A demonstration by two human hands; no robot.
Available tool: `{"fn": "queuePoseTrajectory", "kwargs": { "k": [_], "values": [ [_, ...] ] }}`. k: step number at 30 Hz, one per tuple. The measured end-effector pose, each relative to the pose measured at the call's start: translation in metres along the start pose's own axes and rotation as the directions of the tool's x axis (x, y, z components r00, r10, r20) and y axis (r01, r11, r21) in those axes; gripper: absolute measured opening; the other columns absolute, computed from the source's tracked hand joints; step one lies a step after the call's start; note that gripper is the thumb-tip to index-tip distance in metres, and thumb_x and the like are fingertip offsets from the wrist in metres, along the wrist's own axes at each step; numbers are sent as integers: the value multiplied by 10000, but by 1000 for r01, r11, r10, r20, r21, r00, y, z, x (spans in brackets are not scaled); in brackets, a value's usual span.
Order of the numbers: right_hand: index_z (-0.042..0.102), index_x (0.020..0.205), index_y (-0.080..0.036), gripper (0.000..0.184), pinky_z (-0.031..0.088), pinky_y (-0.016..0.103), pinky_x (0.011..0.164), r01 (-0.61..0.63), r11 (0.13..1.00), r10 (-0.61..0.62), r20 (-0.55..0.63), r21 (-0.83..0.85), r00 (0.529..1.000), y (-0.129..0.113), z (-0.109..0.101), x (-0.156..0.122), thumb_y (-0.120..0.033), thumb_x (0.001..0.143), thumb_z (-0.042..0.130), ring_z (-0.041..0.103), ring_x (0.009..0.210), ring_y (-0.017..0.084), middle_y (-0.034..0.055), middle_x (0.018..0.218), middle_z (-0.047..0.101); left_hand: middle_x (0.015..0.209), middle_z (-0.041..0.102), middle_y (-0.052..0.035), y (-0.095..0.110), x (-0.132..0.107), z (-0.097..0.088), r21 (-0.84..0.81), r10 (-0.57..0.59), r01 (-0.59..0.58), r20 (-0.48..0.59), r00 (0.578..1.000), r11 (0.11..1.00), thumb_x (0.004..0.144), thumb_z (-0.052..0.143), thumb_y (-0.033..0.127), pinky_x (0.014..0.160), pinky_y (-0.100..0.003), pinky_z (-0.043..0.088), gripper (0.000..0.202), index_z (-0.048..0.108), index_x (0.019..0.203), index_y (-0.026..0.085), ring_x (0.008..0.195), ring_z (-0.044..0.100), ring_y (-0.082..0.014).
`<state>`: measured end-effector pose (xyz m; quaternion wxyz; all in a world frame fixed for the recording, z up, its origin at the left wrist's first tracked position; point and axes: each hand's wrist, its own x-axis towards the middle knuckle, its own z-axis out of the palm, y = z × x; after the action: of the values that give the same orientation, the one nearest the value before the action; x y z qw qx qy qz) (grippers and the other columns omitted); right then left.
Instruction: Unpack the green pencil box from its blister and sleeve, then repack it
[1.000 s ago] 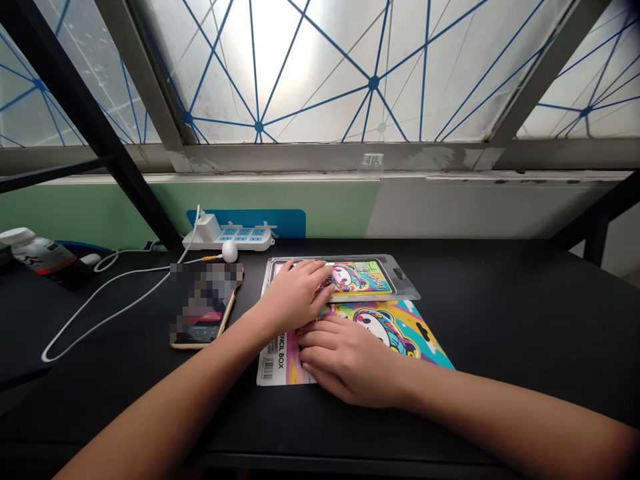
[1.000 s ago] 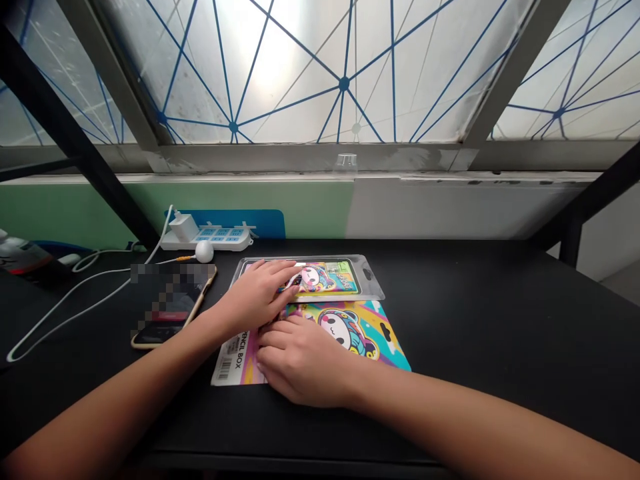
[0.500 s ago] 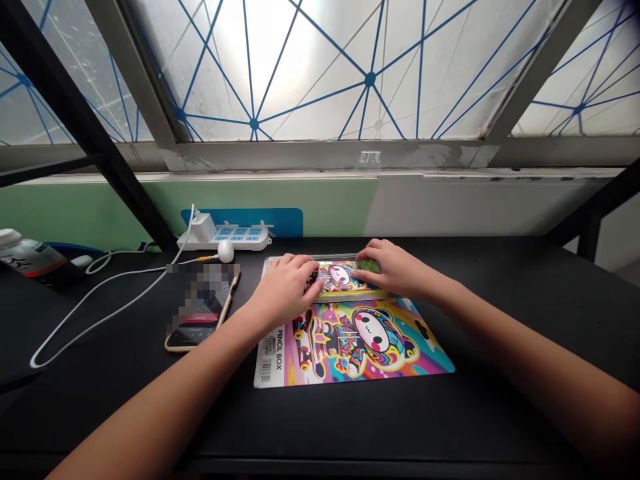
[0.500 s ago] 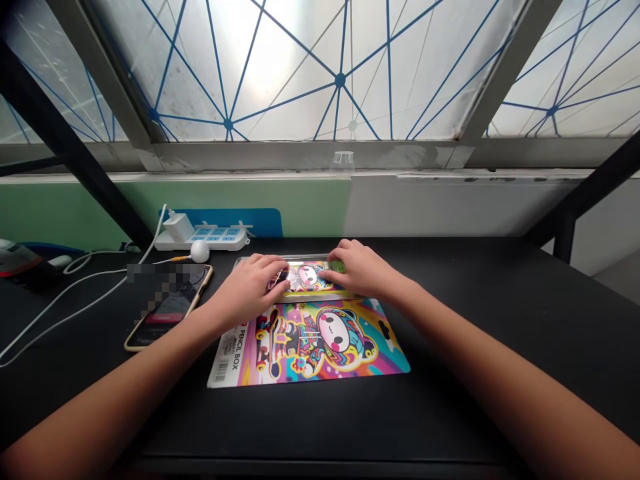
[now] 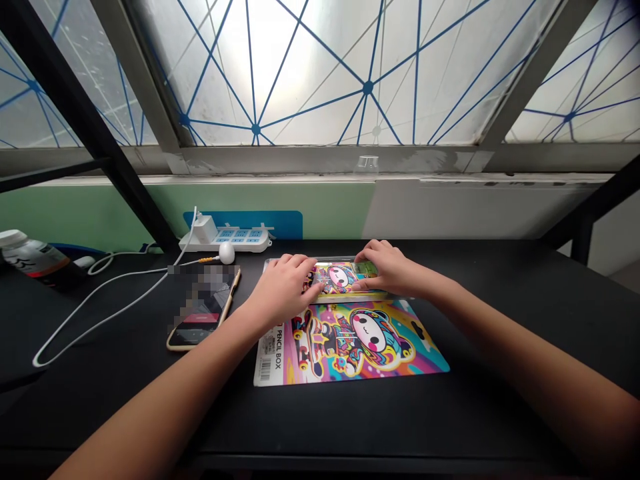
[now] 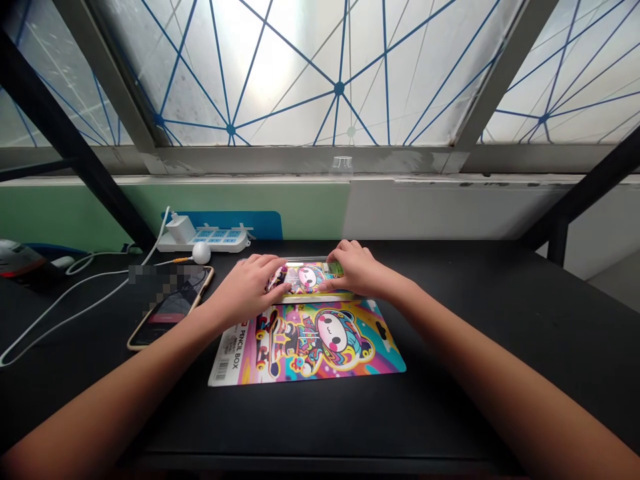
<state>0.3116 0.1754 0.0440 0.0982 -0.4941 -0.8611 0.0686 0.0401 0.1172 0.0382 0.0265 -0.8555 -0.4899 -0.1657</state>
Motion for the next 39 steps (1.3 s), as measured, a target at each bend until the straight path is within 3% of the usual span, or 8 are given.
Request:
{"fn": "queuePoseTrajectory", "kwargs": {
  "k": [7,11,17,22,27,31,34,39],
  "values": [
    [603,1052,-245,539,463,510,959,70,993,-89,-219,-91,972,-11,4,-14,-581,698,832,582,1122,360,115,1153,669,1324,687,-122,-27,2,-16,-62,-62,63,19,998,996,891,710,551,976,-453,503,654,564,1421,196,1173,648,-334],
    [597,1059,-230,388,426,547,1050,135,985,-161,-301,-108,940,-22,0,-23,-427,793,800,654,952,307,79,989,701,1188,738,-70,-36,1,-31,-191,-58,60,19,998,980,834,791,482,909,-374,545,496,683,1244,226,1054,697,-271],
    [602,1233,-248,286,439,568,1093,291,924,-380,-511,-248,772,-46,-19,-78,-256,949,626,620,1041,300,98,1091,686,1152,676,-97,0,-50,-54,-88,145,-183,-327,934,979,934,689,242,939,-415,533,280,668,1212,214,1075,622,-264],
    [594,1293,-253,381,531,477,1003,390,858,-512,-486,-335,708,-58,1,-144,-127,933,601,638,971,263,68,985,690,1232,677,-87,31,-112,-29,-107,136,-179,-327,935,978,931,636,121,983,-435,524,391,619,1292,271,1136,604,-278],
    [597,1169,-225,241,584,465,907,382,889,-457,-458,-251,763,-55,34,-157,-148,941,611,677,1058,283,127,1124,703,1513,525,-99,37,-136,-2,-295,-131,81,-155,979,952,932,682,282,1143,-491,443,490,542,1402,292,1393,497,-315],
    [520,1330,-235,517,550,543,1014,279,960,-268,-374,-26,888,-53,39,-156,-384,890,744,598,1292,347,188,1440,587,1582,459,-122,34,-141,-5,-405,-309,290,17,951,867,930,680,471,1179,-527,394,684,402,1527,284,1455,443,-330],
    [473,1425,-281,690,522,554,1067,193,972,-146,-296,136,944,-48,37,-158,-466,839,786,537,1378,356,172,1556,493,1549,492,-134,34,-141,-9,-423,-325,327,78,942,845,919,686,491,1179,-525,384,755,356,1564,276,1433,467,-329],
    [582,1348,-284,512,493,525,1110,179,927,-88,-272,330,958,-34,30,-157,-439,884,733,516,1404,330,141,1555,500,1495,496,-127,35,-143,-8,-471,-370,356,68,927,807,879,740,458,1147,-477,427,837,324,1590,310,1382,521,-312]
  ]
}}
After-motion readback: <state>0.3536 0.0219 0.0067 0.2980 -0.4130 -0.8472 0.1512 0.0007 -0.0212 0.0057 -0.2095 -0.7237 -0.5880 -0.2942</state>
